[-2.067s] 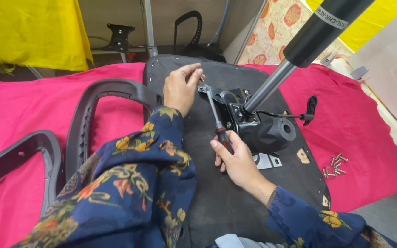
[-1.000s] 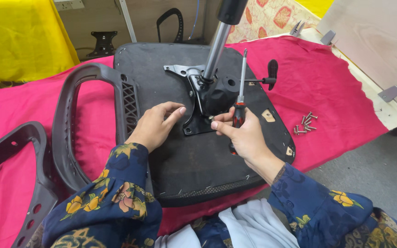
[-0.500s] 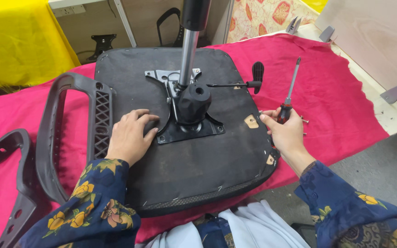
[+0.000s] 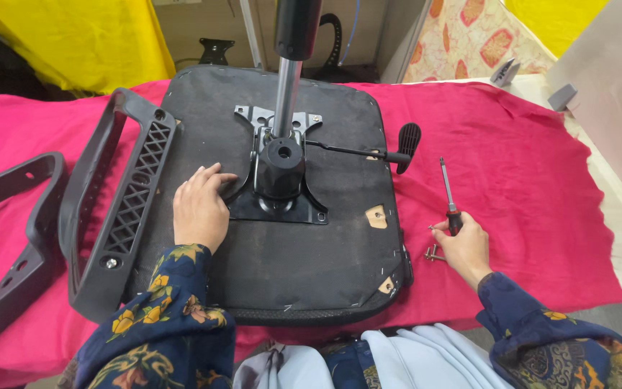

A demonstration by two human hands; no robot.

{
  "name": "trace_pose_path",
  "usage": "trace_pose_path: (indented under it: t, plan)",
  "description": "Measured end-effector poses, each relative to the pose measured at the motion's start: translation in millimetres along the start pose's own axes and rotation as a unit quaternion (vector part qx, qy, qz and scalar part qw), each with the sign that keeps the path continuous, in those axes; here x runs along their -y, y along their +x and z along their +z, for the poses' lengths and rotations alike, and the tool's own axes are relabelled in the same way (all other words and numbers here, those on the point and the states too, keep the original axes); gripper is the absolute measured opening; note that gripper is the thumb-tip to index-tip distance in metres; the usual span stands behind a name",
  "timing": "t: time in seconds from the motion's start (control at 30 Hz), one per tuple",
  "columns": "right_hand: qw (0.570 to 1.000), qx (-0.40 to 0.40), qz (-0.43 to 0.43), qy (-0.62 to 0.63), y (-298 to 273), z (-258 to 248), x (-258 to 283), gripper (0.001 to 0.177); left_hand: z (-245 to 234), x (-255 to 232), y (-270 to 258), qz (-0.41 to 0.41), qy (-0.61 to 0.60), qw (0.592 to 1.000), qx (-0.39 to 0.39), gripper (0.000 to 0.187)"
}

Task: The person uses a screwdriver to remove screws from a chair seat, detaching the central gas lift mechanism and then the plastic frame components. The person places the removed parts and screws on the table.

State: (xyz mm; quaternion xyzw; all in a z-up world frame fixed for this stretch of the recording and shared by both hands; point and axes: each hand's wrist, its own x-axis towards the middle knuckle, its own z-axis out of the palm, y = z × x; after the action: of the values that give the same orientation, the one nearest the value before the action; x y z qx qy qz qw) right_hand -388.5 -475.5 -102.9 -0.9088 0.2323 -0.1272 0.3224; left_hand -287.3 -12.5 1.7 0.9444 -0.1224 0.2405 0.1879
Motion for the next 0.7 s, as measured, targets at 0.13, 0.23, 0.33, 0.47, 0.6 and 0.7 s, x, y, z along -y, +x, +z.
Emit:
trace_pose_path:
  t: [0.13, 0.23, 0.33, 0.47, 0.6, 0.7]
  plan:
    - [0.996, 0.027, -0.058, 0.060, 7, -14, 8, 0.028, 5, -9, -9, -0.026, 0.019, 0.999, -0.034, 0.035]
    - [0.981, 0.021, -0.160, 0.105, 11, -33, 43, 0.025, 5, -15, -20, -0.047, 0.031, 0.997, -0.046, 0.034]
    - [0.963, 0.162, -0.090, 0.193, 17, -54, 88, 0.030, 3, -20, -21, -0.061, 0.045, 0.996, -0.056, 0.031]
    - [0.941, 0.304, -0.038, 0.142, 36, -61, 136, 0.030, 6, -25, -26, -0.063, 0.059, 0.994, -0.070, 0.028]
    - [0.910, 0.397, -0.034, 0.112, 67, -52, 163, 0.035, 3, -27, -25, -0.073, 0.090, 0.989, -0.087, 0.027]
    - [0.912, 0.373, -0.104, 0.132, 97, -53, 172, 0.048, 3, -30, -23, -0.075, 0.109, 0.988, -0.084, 0.028]
